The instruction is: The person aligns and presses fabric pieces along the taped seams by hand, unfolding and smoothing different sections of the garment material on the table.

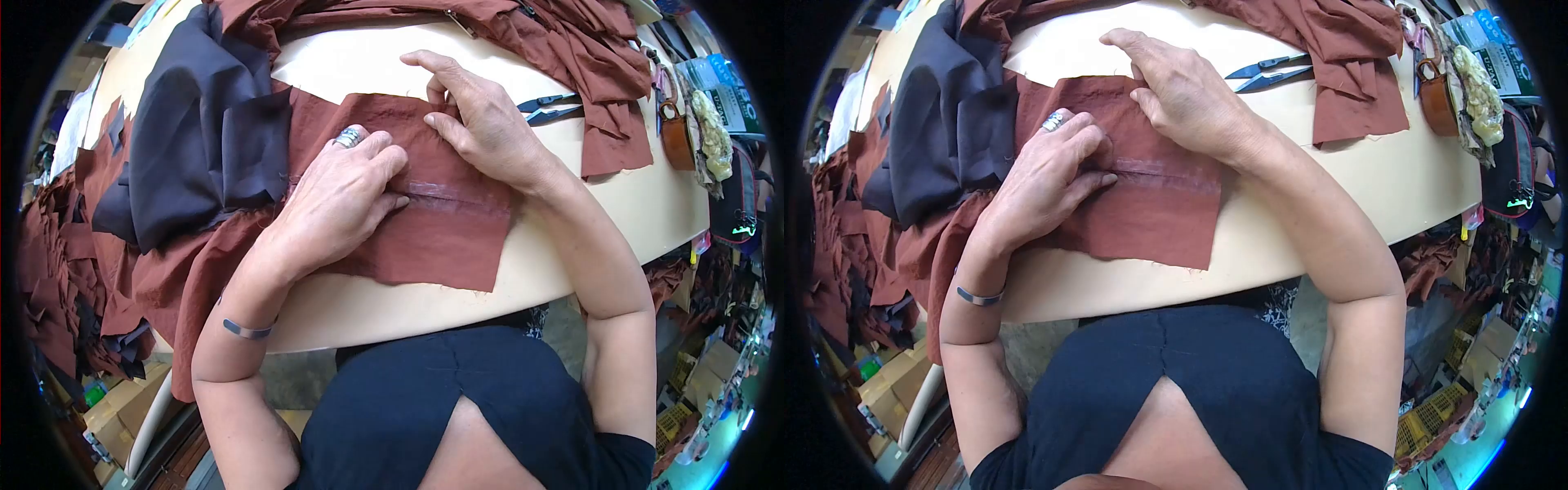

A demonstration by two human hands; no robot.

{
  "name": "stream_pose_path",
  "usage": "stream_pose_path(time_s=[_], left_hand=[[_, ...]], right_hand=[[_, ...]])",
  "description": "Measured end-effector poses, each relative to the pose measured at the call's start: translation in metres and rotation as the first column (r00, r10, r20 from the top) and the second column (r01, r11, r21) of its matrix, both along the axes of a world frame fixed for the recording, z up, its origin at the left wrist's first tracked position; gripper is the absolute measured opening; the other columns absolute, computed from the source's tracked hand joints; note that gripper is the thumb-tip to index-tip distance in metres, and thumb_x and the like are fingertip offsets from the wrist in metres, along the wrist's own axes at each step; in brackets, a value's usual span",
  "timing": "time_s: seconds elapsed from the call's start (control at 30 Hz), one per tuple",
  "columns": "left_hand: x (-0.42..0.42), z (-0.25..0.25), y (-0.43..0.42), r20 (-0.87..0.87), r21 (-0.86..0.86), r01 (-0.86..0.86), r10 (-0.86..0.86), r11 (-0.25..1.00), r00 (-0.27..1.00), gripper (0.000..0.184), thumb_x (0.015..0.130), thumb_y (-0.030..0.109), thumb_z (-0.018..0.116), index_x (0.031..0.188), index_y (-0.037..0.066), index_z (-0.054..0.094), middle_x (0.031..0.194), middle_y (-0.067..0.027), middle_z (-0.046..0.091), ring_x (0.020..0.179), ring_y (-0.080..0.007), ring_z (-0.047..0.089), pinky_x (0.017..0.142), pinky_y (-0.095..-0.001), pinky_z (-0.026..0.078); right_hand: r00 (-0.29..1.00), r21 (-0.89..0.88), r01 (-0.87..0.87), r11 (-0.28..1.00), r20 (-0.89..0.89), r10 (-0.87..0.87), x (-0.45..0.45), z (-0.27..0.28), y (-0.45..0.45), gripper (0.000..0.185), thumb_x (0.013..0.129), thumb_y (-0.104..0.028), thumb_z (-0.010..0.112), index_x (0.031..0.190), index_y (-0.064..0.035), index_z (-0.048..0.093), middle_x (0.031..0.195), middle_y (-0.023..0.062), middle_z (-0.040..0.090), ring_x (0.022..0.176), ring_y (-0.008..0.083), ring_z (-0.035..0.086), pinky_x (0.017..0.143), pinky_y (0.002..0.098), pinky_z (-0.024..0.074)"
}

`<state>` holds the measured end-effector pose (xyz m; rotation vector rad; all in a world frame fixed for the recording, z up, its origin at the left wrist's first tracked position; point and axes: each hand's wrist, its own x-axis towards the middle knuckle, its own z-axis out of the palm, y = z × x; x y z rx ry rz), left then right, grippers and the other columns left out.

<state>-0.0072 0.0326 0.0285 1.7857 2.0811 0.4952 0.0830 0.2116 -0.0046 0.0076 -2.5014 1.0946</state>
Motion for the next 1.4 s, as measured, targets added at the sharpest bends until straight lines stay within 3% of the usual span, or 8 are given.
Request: stream_pose_path(time_s=[0.2, 0.37, 0.47, 0.87, 0.97, 1.07, 1.17, 1.4], left_hand=[[-0.011, 0.007, -0.024, -0.088, 0.050, -0.109, 0.113, 0.993, 0.990, 0.031, 0.073, 0.012, 0.068, 0.098, 0.002, 0.054, 0.101, -0.0120, 0.053, 0.096, -0.0316, 0.050, 0.082, -0.0382, 0.042], [-0.017, 0.003, -0.034, -0.100, 0.060, -0.141, 0.147, 0.988, 0.984, 0.028, 0.074, 0.012, 0.068, 0.095, 0.001, 0.053, 0.092, -0.0130, 0.053, 0.089, -0.0319, 0.051, 0.077, -0.0381, 0.042], [-0.018, 0.002, -0.032, -0.083, 0.051, -0.132, 0.136, 0.990, 0.987, 0.027, 0.074, 0.012, 0.069, 0.092, 0.001, 0.052, 0.087, -0.0130, 0.053, 0.084, -0.0314, 0.051, 0.074, -0.0384, 0.041], [-0.017, 0.003, -0.030, -0.098, 0.083, -0.164, 0.172, 0.983, 0.980, 0.027, 0.069, 0.009, 0.072, 0.084, 0.003, 0.051, 0.075, -0.0098, 0.050, 0.072, -0.0277, 0.049, 0.066, -0.0362, 0.040], [-0.015, 0.003, -0.030, -0.119, 0.109, -0.159, 0.172, 0.981, 0.978, 0.026, 0.068, 0.009, 0.072, 0.083, 0.003, 0.052, 0.074, -0.0090, 0.050, 0.071, -0.0271, 0.048, 0.066, -0.0359, 0.040], [-0.015, 0.003, -0.031, -0.134, 0.118, -0.155, 0.171, 0.981, 0.976, 0.024, 0.068, 0.009, 0.072, 0.082, 0.004, 0.053, 0.074, -0.0084, 0.050, 0.071, -0.0266, 0.048, 0.065, -0.0357, 0.040], [-0.014, 0.003, -0.031, -0.148, 0.127, -0.147, 0.165, 0.981, 0.975, 0.024, 0.068, 0.009, 0.072, 0.081, 0.004, 0.053, 0.073, -0.0079, 0.050, 0.071, -0.0263, 0.048, 0.065, -0.0356, 0.040], [-0.014, 0.011, -0.028, -0.204, 0.077, -0.108, 0.122, 0.991, 0.971, 0.024, 0.069, 0.011, 0.071, 0.084, 0.003, 0.055, 0.079, -0.0085, 0.053, 0.077, -0.0278, 0.051, 0.068, -0.0361, 0.041]], right_hand=[[0.992, 0.214, 0.103, 0.971, -0.090, -0.086, 0.003, -0.010, -0.002, 0.061, 0.076, 0.000, 0.064, 0.131, -0.0145, 0.042, 0.090, 0.0117, 0.059, 0.076, 0.0257, 0.057, 0.075, 0.0349, 0.0446], [0.995, 0.325, 0.094, 0.941, -0.057, -0.080, 0.003, -0.015, -0.002, 0.049, 0.081, -0.005, 0.059, 0.128, -0.0124, 0.044, 0.112, 0.0120, 0.062, 0.095, 0.0246, 0.062, 0.081, 0.0397, 0.0419], [0.996, 0.358, 0.088, 0.930, -0.024, -0.085, 0.002, -0.020, 0.000, 0.048, 0.082, -0.006, 0.058, 0.127, -0.0155, 0.045, 0.111, 0.0094, 0.063, 0.092, 0.0223, 0.063, 0.081, 0.0379, 0.0399], [0.990, 0.318, 0.092, 0.944, -0.129, -0.053, 0.004, -0.023, -0.001, 0.047, 0.082, -0.007, 0.059, 0.126, -0.0168, 0.047, 0.108, 0.0071, 0.064, 0.088, 0.0210, 0.063, 0.079, 0.0353, 0.0391], [0.991, 0.314, 0.097, 0.944, -0.118, -0.063, 0.005, -0.023, -0.001, 0.049, 0.081, -0.007, 0.062, 0.127, -0.0176, 0.049, 0.121, 0.0000, 0.058, 0.079, 0.0167, 0.062, 0.079, 0.0322, 0.0409], [0.992, 0.322, 0.097, 0.942, -0.107, -0.065, 0.005, -0.022, -0.001, 0.049, 0.082, -0.007, 0.062, 0.128, -0.0180, 0.048, 0.121, 0.0005, 0.058, 0.081, 0.0168, 0.062, 0.080, 0.0318, 0.0407], [0.993, 0.290, 0.078, 0.954, -0.104, -0.049, 0.005, -0.020, -0.002, 0.043, 0.083, -0.008, 0.058, 0.124, -0.0153, 0.047, 0.108, 0.0082, 0.064, 0.089, 0.0217, 0.062, 0.081, 0.0360, 0.0383], [0.996, 0.258, 0.071, 0.964, -0.073, -0.053, 0.006, -0.015, 0.000, 0.044, 0.083, -0.007, 0.059, 0.124, -0.0156, 0.048, 0.109, 0.0064, 0.063, 0.084, 0.0203, 0.060, 0.080, 0.0349, 0.0394]])
